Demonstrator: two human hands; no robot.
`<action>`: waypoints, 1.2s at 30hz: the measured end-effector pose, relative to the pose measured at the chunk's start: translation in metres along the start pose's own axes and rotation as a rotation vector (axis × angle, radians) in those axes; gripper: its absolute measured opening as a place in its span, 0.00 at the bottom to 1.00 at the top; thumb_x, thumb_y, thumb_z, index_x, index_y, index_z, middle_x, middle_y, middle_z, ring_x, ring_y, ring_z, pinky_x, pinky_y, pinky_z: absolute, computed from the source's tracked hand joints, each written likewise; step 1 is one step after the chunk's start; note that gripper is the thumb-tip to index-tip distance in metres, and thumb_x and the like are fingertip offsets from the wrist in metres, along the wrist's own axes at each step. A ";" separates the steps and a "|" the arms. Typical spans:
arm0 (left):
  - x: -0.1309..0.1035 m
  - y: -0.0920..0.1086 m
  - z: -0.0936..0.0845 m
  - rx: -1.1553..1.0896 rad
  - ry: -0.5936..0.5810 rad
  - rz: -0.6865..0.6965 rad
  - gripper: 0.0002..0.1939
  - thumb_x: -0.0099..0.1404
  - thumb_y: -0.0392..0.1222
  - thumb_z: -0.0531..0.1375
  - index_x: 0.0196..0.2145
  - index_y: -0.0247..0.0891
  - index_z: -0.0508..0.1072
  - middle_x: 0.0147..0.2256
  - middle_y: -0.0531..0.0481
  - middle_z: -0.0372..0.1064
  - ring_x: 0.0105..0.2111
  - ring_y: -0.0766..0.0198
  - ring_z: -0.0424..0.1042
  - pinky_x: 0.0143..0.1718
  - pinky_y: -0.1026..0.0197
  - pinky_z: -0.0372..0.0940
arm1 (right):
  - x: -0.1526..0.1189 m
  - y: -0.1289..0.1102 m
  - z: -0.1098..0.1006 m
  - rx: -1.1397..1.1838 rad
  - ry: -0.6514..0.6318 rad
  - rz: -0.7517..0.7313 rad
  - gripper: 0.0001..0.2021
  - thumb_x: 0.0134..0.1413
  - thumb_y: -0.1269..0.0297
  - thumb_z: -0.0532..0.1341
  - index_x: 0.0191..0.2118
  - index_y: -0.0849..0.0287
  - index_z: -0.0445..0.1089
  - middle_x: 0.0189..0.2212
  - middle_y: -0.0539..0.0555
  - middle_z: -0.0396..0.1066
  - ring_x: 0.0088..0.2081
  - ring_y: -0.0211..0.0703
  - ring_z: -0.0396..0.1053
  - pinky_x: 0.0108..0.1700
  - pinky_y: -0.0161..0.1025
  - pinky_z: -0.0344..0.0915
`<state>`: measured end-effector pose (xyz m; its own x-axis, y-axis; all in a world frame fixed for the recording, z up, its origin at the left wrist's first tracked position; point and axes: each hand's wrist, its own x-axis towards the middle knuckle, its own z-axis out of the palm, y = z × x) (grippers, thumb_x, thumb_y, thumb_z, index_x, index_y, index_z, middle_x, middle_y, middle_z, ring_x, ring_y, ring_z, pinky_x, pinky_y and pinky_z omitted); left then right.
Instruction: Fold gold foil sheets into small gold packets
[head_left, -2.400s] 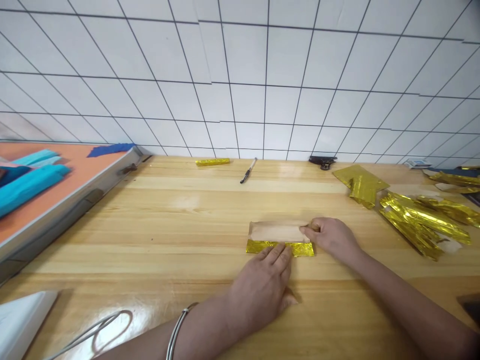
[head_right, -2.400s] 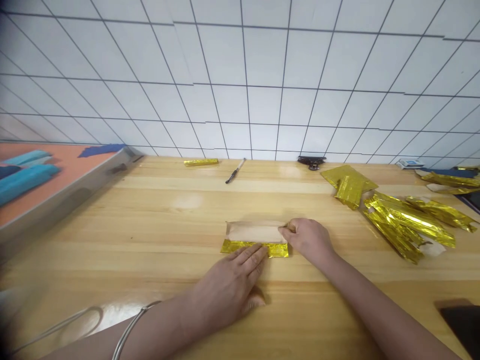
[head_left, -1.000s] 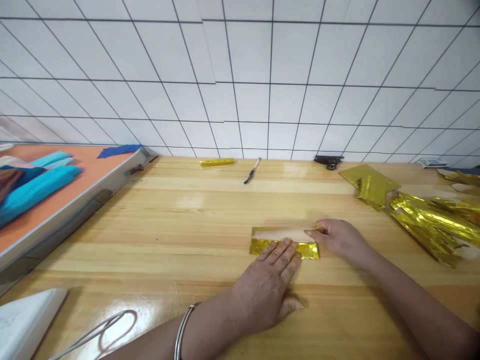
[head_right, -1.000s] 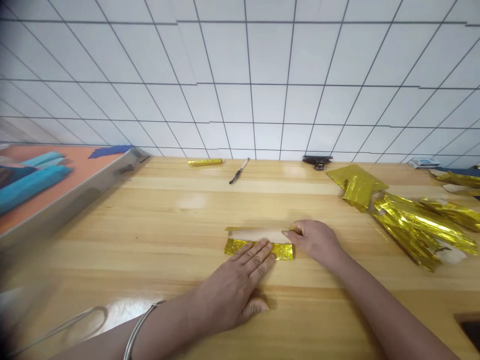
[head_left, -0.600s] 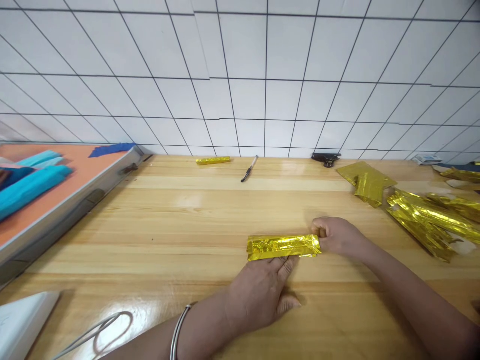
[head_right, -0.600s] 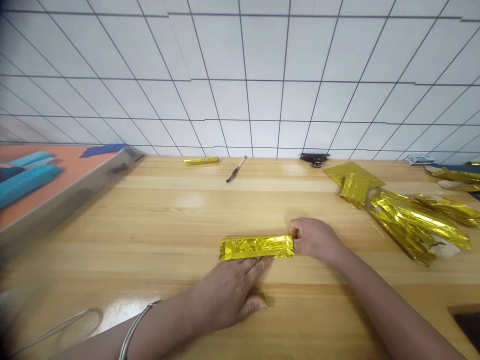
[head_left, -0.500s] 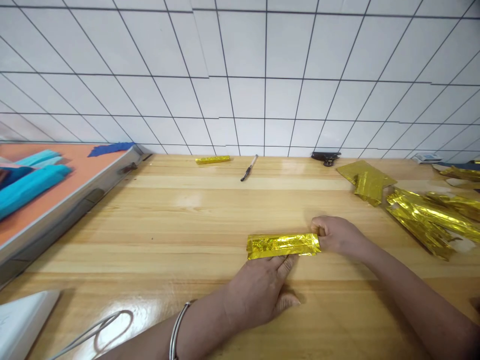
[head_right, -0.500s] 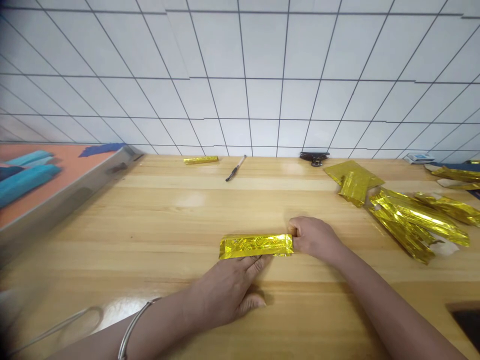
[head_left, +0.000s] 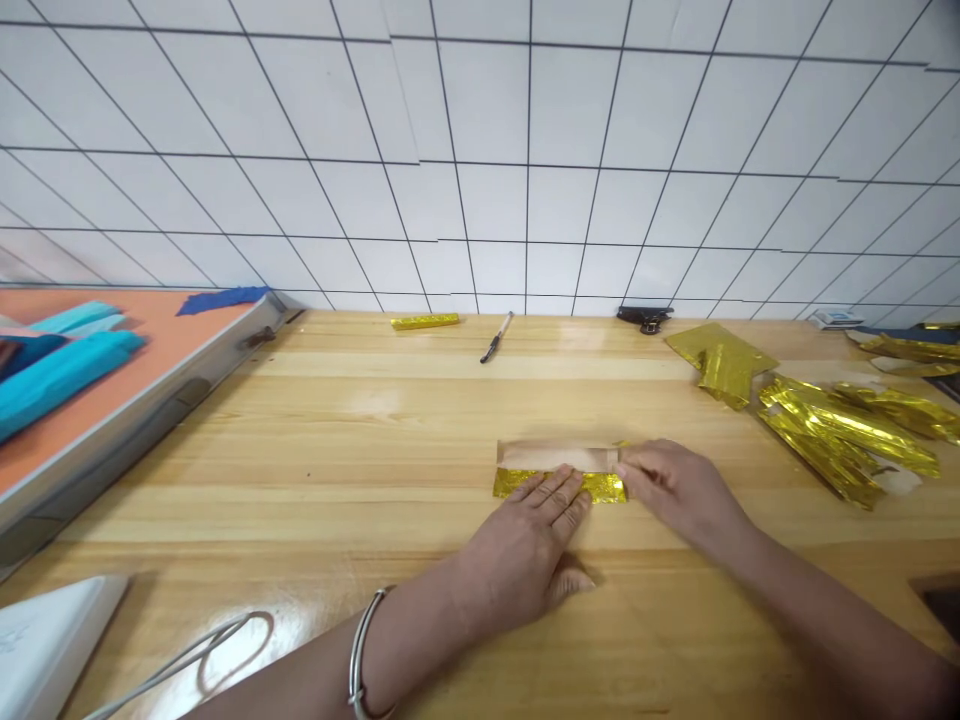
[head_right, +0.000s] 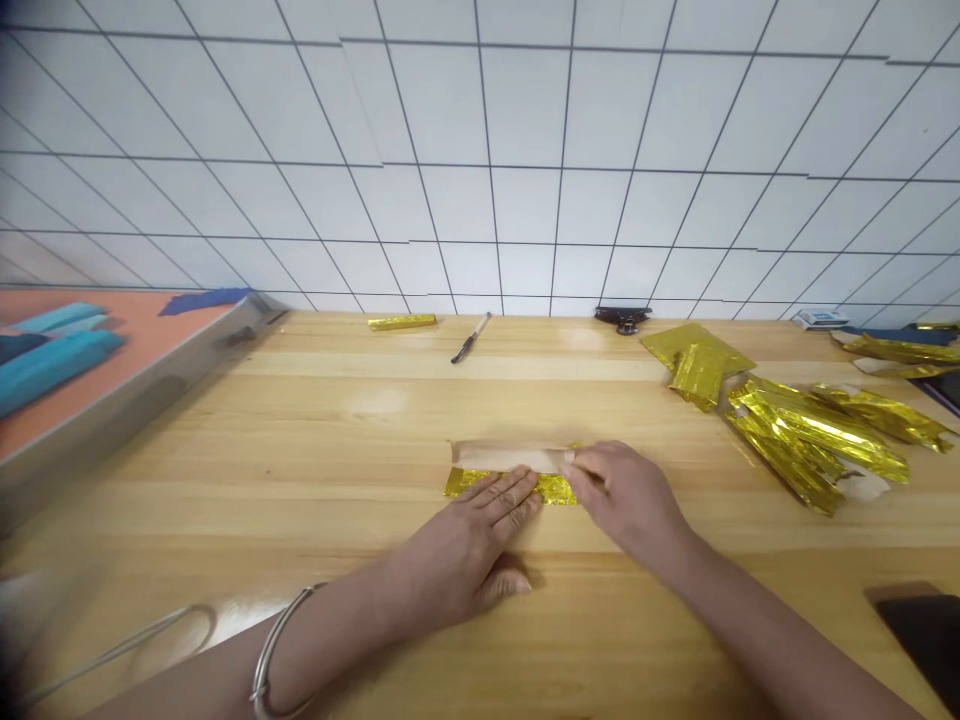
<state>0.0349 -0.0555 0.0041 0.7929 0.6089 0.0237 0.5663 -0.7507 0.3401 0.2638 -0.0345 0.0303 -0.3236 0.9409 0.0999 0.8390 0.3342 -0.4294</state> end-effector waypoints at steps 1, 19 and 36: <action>0.000 0.000 0.000 -0.001 0.000 -0.002 0.35 0.66 0.58 0.48 0.62 0.32 0.51 0.63 0.38 0.43 0.64 0.51 0.41 0.63 0.49 0.43 | -0.008 -0.007 0.001 -0.033 -0.001 -0.095 0.14 0.60 0.59 0.51 0.31 0.57 0.71 0.32 0.52 0.73 0.37 0.43 0.66 0.40 0.39 0.59; -0.007 -0.004 -0.001 -0.067 -0.067 -0.030 0.37 0.64 0.57 0.51 0.63 0.30 0.49 0.60 0.38 0.53 0.58 0.52 0.57 0.59 0.54 0.54 | -0.039 -0.018 0.036 -0.416 0.009 -0.315 0.20 0.58 0.60 0.56 0.54 0.62 0.66 0.47 0.56 0.70 0.47 0.51 0.62 0.49 0.49 0.57; -0.026 -0.006 0.001 0.066 0.036 -0.141 0.33 0.66 0.55 0.51 0.61 0.34 0.52 0.60 0.40 0.54 0.60 0.55 0.54 0.61 0.52 0.51 | -0.031 -0.027 0.037 -0.527 -0.045 -0.316 0.24 0.53 0.54 0.61 0.55 0.57 0.65 0.41 0.58 0.69 0.43 0.52 0.63 0.44 0.47 0.63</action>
<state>0.0111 -0.0674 0.0006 0.6967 0.7172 0.0137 0.6859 -0.6717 0.2799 0.2345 -0.0745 0.0058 -0.6005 0.7924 0.1069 0.7990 0.5896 0.1177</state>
